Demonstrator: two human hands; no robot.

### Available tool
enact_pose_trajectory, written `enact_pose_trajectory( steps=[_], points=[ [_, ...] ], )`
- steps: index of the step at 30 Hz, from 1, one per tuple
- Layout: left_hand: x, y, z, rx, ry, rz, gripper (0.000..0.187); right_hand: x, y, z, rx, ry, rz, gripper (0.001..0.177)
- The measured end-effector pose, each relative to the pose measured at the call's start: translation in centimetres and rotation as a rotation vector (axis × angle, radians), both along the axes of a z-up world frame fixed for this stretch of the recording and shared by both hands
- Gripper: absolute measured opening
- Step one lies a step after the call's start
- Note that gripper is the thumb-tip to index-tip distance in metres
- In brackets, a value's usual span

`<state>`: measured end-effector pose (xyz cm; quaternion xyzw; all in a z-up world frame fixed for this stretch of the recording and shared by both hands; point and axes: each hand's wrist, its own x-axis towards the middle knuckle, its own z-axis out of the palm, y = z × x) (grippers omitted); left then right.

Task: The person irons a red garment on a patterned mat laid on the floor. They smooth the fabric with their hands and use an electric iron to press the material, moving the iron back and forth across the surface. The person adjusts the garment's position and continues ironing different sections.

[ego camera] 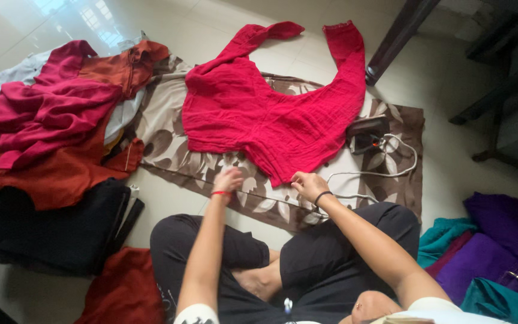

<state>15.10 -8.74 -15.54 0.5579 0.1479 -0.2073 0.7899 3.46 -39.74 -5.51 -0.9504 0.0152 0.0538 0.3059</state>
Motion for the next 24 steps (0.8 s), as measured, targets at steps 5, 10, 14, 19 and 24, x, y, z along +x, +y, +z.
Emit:
enact_pose_trajectory(
  steps=[5,10,14,19,24],
  points=[
    [0.8,-6.3,-0.2,-0.201,0.141,0.186,0.054,-0.5,1.6,-0.8,-0.032,-0.086,0.098,0.021],
    [4.5,-9.3,-0.3,-0.151,0.179,0.288,0.056,1.0,3.6,-3.7,-0.142,-0.22,0.28,0.032],
    [6.4,-10.2,-0.7,0.071,0.155,0.335,0.05,2.7,4.6,-5.1,-0.218,-0.265,0.335,0.047],
    [8.5,-8.8,-0.9,-0.122,0.078,0.589,0.042,4.1,4.3,-7.7,-0.254,-0.272,0.309,0.031],
    [10.0,-6.5,0.2,-0.317,0.223,0.671,0.039,4.3,4.0,-7.9,-0.249,-0.315,0.348,0.017]
  ],
)
